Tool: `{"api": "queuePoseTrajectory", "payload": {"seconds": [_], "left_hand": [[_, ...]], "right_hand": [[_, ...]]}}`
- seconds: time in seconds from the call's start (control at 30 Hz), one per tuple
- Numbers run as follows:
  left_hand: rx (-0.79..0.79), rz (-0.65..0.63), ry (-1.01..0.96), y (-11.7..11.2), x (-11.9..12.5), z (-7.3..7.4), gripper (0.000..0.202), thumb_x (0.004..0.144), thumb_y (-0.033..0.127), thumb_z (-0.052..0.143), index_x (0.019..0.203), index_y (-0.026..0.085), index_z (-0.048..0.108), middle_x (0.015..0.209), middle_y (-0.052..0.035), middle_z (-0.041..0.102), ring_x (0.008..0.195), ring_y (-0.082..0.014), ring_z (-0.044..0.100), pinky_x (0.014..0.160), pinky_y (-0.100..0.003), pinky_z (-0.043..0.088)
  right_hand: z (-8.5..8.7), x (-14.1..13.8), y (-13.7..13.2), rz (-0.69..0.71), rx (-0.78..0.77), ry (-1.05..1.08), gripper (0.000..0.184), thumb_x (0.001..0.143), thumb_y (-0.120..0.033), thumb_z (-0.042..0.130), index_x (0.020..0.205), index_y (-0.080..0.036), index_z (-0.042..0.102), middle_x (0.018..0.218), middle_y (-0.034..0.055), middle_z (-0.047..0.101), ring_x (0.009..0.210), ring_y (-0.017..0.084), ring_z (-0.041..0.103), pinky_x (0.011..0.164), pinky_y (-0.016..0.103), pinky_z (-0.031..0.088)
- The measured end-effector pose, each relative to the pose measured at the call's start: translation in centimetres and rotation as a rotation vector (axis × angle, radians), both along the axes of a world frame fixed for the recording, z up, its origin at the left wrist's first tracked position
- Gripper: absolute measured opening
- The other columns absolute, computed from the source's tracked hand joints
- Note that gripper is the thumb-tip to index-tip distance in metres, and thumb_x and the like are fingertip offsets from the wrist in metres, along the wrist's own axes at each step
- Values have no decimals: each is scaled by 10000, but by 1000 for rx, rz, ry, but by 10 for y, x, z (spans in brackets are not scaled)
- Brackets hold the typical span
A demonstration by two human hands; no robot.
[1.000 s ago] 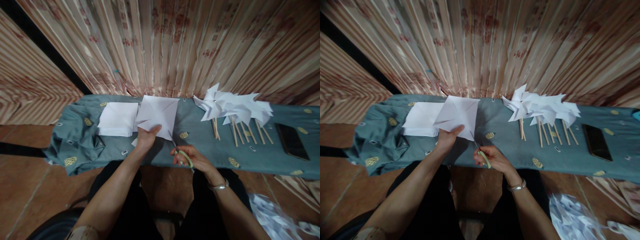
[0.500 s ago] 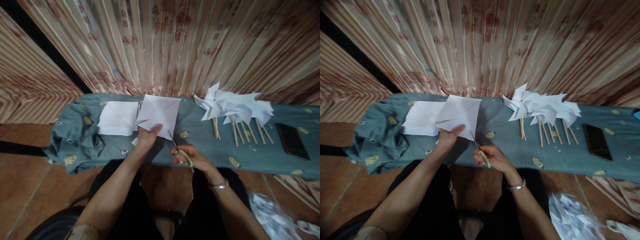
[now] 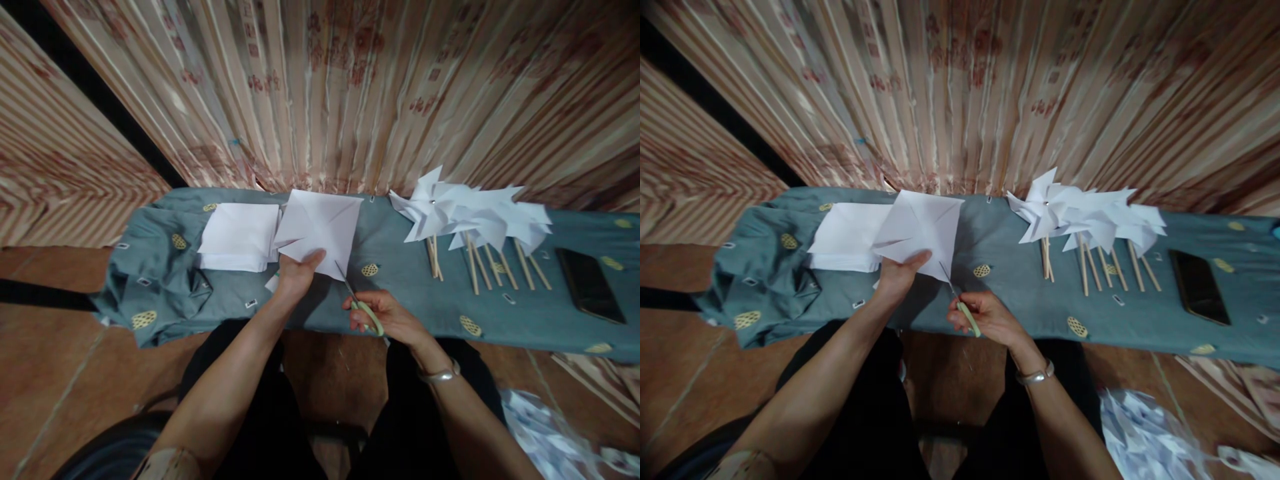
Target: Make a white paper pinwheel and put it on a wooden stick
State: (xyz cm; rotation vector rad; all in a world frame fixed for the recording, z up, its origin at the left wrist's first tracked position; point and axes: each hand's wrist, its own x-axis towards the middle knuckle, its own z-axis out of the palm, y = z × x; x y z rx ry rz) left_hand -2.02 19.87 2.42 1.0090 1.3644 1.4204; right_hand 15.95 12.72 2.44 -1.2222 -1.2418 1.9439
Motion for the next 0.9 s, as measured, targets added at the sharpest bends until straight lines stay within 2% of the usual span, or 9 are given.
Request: {"api": "queuePoseTrajectory", "payload": {"seconds": [0.27, 0.53, 0.73, 0.9], "left_hand": [[17, -5, -17, 2, -1, -2, 520, 585, 248, 791, 1070, 142, 636, 997, -109, 720, 1027, -291, 640, 925, -364, 487], [88, 5, 52, 5, -2, -7, 470, 575, 230, 779, 1007, 111, 638, 945, -120, 725, 926, -262, 674, 870, -371, 524], [50, -35, 52, 1, 2, -7, 390, 587, 222, 764, 949, 125, 657, 900, -106, 731, 893, -261, 677, 842, -356, 535], [44, -41, 23, -2, 4, -5, 448, 581, 236, 769, 993, 112, 647, 931, -111, 728, 883, -245, 678, 853, -369, 528]], "right_hand": [[-2, -1, 0, -42, -42, -27, 433, 609, -486, 801, 800, -134, 638, 579, -21, 619, 470, 50, 519, 446, 166, 387], [-1, -2, 1, -45, -16, -52, 467, 594, -522, 798, 783, -125, 640, 575, -15, 609, 465, 53, 517, 438, 177, 383], [0, -3, 0, -49, -32, -39, 454, 608, -508, 793, 815, -140, 628, 590, -22, 617, 479, 53, 511, 454, 177, 381], [-5, -1, 1, -42, -10, -43, 438, 627, -500, 785, 833, -143, 636, 597, -25, 620, 491, 54, 518, 463, 172, 377]]}}
